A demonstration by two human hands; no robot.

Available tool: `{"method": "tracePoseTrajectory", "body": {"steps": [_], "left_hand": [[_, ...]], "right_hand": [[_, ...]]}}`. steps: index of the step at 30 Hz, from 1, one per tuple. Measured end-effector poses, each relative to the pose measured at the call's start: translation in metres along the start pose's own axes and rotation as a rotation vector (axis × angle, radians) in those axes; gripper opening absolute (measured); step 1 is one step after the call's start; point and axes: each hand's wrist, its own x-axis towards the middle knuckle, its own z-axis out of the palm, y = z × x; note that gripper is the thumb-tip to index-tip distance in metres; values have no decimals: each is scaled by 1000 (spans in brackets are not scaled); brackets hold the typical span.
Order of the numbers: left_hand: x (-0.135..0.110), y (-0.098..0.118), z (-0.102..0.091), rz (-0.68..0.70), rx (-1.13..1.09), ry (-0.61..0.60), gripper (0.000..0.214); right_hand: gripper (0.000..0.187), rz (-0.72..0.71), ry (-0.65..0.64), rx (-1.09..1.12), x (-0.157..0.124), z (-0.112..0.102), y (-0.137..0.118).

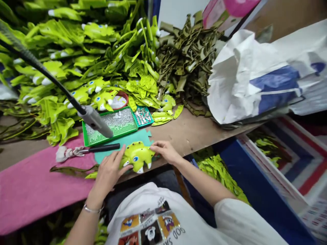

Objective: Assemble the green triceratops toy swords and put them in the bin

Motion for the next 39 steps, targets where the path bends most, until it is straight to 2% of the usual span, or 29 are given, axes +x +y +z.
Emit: {"method": "tracePoseTrajectory", "body": {"steps": [3, 6, 8, 11, 12, 13, 15, 18, 22, 25, 27, 30, 34, 39], "left_hand": [[-3, -15, -2, -8, -16, -68, 69], [-8, -21, 1, -77, -70, -144, 74], [-11, -15, 5, -148, -107, -154, 84], [-11, 6, 10, -260, -115, -122, 114], [-9, 14, 12, -279, -105, -119, 124], [-7, 22, 13, -288, -91, -123, 131], [-3, 35, 15, -292, -55, -146, 136], [1, 44, 17, -313, -10, -173, 120], [2, 42, 18, -298, 5, -149, 103], [1, 42, 19, -287, -26, -91, 96], [0, 43, 21, -300, -51, -34, 94], [-2, 47, 23, -328, -76, 31, 94], [-2, 49, 24, -346, -87, 12, 93], [0, 49, 21, -367, -82, -1, 91]], "right_hand": [[30, -47, -32, -18, 4, 12, 4], [34, -130, -2, -55, 18, 2, -8], [36, -220, 131, -65, 40, -20, -30], [42, -367, 496, -57, 93, -58, -77], [38, -362, 631, -37, 112, -68, -94], [34, -321, 689, -7, 129, -75, -109], [25, -191, 691, 81, 155, -83, -134], [14, -60, 621, 136, 165, -87, -153], [13, 118, 440, 214, 143, -92, -148], [12, 242, 275, 275, 113, -84, -125], [11, 277, 213, 257, 89, -69, -102], [10, 265, 177, 223, 53, -37, -66], [24, 198, 186, 243, 16, -2, -28], [47, 64, 110, 298, -4, 12, -8]]}}
